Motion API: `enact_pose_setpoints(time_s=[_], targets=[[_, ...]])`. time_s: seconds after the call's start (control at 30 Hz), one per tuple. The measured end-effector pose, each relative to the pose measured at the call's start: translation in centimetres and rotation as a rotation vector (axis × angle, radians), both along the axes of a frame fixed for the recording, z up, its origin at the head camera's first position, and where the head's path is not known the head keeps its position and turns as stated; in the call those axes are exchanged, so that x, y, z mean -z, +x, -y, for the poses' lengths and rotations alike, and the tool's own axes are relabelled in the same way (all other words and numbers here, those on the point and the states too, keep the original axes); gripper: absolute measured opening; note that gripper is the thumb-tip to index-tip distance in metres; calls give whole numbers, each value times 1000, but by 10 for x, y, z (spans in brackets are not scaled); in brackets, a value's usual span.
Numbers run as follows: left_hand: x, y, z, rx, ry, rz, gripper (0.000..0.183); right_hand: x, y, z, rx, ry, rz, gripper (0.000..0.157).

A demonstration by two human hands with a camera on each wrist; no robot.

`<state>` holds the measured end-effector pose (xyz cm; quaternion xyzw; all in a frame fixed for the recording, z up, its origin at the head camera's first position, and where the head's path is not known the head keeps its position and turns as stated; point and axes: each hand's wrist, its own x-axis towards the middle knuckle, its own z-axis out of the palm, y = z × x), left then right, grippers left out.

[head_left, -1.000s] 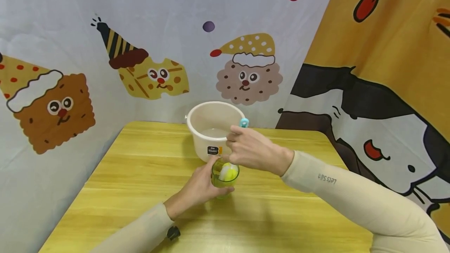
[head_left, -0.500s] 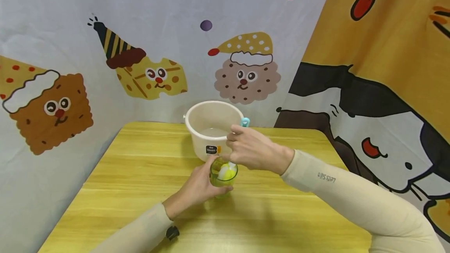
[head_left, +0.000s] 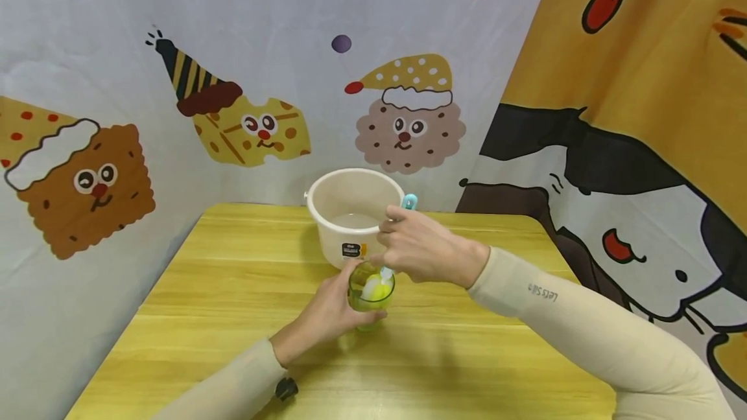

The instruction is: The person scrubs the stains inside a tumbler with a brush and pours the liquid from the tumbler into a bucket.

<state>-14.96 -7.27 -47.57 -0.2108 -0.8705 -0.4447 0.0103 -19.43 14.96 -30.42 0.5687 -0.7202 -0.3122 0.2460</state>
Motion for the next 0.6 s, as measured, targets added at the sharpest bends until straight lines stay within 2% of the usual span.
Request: enact_pose_setpoints(time_s=[0.17, 0.37, 0.6], targets=[[1, 1, -2, -11, -11, 1, 101, 1, -3, -4, 22, -23, 82, 32], [0, 3, -6, 1, -2, 2, 98, 3, -4, -11, 53, -59, 166, 41], [-1, 3, -6, -14, -12, -13, 100, 6, -4, -16, 67, -108, 219, 41]])
